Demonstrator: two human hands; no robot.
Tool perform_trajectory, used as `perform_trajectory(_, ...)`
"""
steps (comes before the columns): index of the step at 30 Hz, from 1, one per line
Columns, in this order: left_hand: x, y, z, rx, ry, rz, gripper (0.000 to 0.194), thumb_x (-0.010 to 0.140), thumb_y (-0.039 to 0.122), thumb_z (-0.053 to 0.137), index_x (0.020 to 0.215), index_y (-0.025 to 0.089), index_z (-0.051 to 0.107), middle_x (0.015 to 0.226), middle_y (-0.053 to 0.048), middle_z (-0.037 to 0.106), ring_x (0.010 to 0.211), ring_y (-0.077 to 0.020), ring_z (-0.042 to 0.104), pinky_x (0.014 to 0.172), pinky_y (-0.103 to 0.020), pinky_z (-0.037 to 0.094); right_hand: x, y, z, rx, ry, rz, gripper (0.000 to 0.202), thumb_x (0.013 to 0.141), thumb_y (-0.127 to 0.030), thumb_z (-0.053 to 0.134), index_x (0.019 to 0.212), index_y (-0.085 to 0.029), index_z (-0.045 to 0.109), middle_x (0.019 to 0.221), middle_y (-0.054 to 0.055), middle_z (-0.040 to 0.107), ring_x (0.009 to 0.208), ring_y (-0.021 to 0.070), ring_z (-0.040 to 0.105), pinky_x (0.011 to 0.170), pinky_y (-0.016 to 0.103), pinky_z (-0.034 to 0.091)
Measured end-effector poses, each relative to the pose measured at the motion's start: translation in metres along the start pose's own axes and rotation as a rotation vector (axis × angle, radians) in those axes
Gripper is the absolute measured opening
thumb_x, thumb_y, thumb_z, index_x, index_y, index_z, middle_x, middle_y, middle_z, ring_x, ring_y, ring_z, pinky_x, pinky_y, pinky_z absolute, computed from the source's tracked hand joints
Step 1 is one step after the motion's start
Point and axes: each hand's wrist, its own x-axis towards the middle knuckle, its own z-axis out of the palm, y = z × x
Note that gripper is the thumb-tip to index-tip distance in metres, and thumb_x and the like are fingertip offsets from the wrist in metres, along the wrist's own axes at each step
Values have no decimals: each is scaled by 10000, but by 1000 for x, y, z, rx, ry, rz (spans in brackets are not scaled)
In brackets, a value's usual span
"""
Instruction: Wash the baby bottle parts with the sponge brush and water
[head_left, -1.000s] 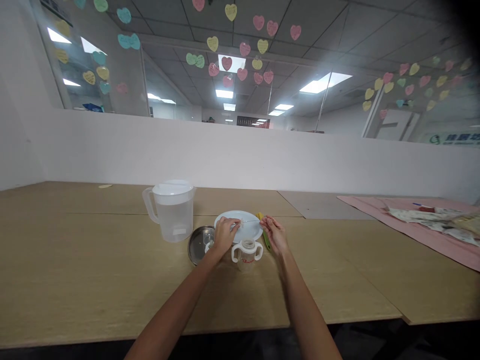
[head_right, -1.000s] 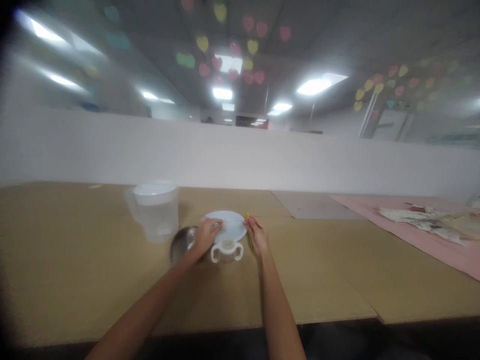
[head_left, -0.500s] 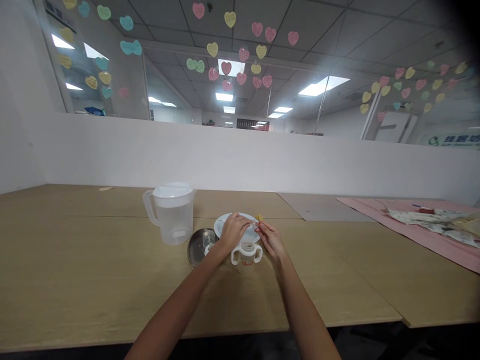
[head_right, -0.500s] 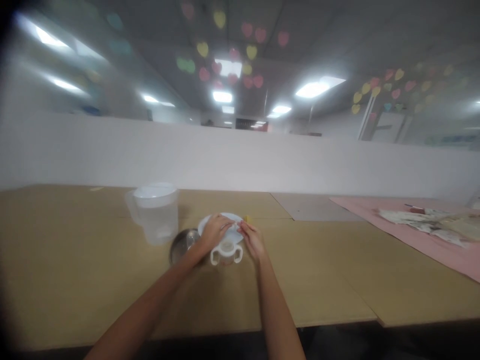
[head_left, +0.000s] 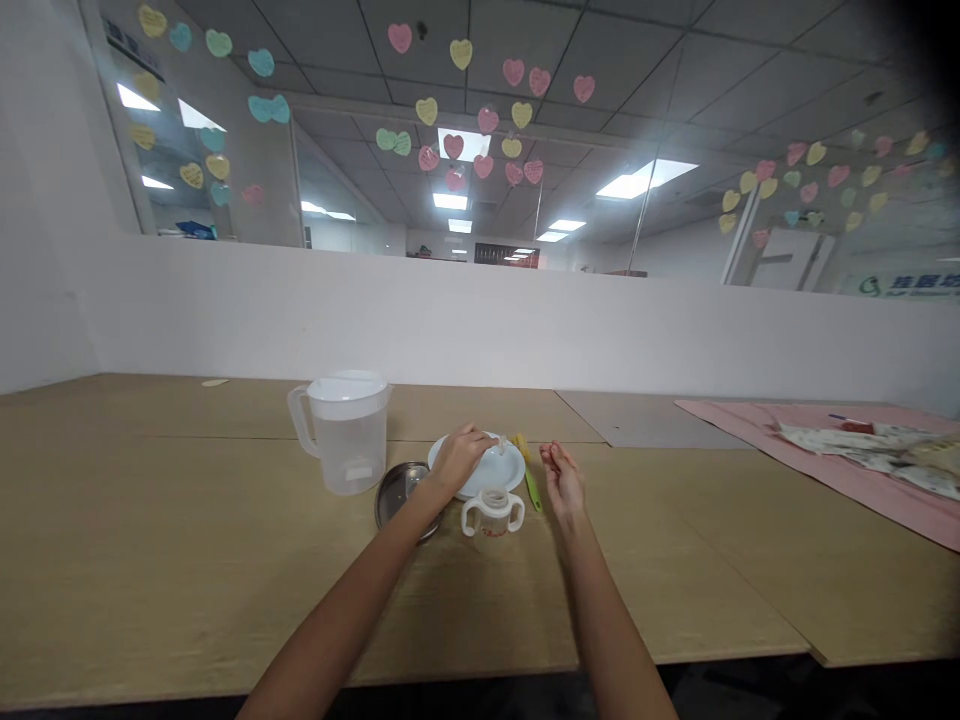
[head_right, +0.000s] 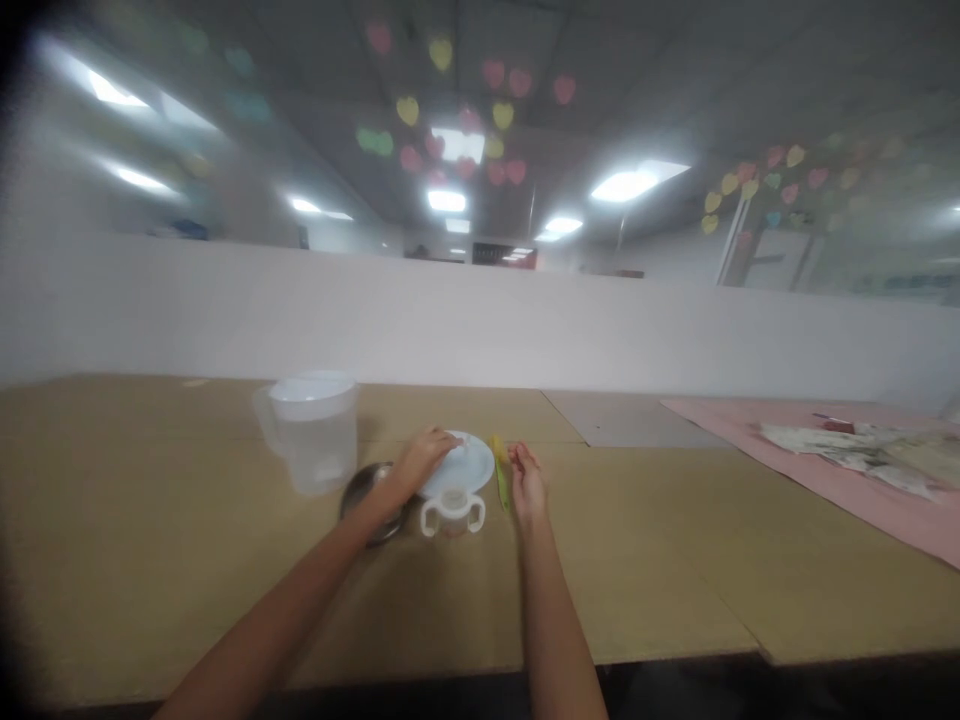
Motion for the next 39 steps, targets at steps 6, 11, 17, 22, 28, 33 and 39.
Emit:
perform_trajectory(6, 0, -4, -3, -6, 39, 14, 260, 823, 104, 446, 985, 205, 623, 923, -17, 658, 826, -152, 519, 761, -267, 424, 11, -3, -15, 22, 66, -55, 141, 626, -207, 699, 708, -175, 589, 678, -36, 632, 655, 65, 601, 748, 167, 498)
perform_trajectory(11, -2, -22, -12, -29, 177, -103, 219, 819, 145, 474, 971, 180, 627, 945, -33, 656, 850, -158, 527, 787, -279, 408, 24, -8, -39, 114, 261, -156, 134, 647, -218, 676, 657, -205, 544, 583, -77, 592, 578, 42, 583, 744, 165, 501)
perform_trajectory(17, -4, -25, -9, -98, 140, -198, 208, 826, 204, 475, 931, 190, 654, 933, -40, 670, 850, -174, 537, 795, -303, 384, 23, 11, -39, -36, 292, -104, 104, 638, -239, 656, 686, -197, 574, 656, -38, 623, 640, 73, 606, 738, 191, 510)
perform_trajectory(22, -8, -30, 4, -80, -19, -250, 221, 809, 163, 475, 912, 197, 667, 936, -59, 665, 875, -194, 512, 820, -318, 353, 18, 18, -31, -116, 373, -153, 183, 564, -254, 684, 706, -177, 597, 695, -14, 644, 669, 100, 615, 707, 218, 524)
perform_trajectory(28, -14, -39, 13, -183, -204, -356, 167, 720, 114, 536, 776, 176, 680, 820, -78, 654, 870, -183, 516, 795, -277, 367, 11, 20, -20, -231, 335, -141, 293, 544, -303, 691, 782, -151, 614, 722, 4, 663, 682, 123, 624, 671, 230, 524)
perform_trajectory(33, -18, -42, 18, -260, -287, -459, 171, 639, 58, 539, 700, 150, 670, 746, -66, 654, 763, -169, 549, 711, -256, 394, 7, 18, -13, -183, 306, -102, 284, 525, -293, 706, 760, -156, 623, 713, 6, 665, 650, 113, 622, 654, 216, 525)
perform_trajectory(39, -9, -43, 24, -480, -431, -544, 141, 515, 21, 546, 538, 131, 631, 529, -2, 613, 530, -128, 527, 551, -222, 400, 5, 18, -11, -245, 243, -72, 310, 521, -302, 715, 771, -140, 630, 704, 17, 668, 663, 127, 625, 655, 226, 529)
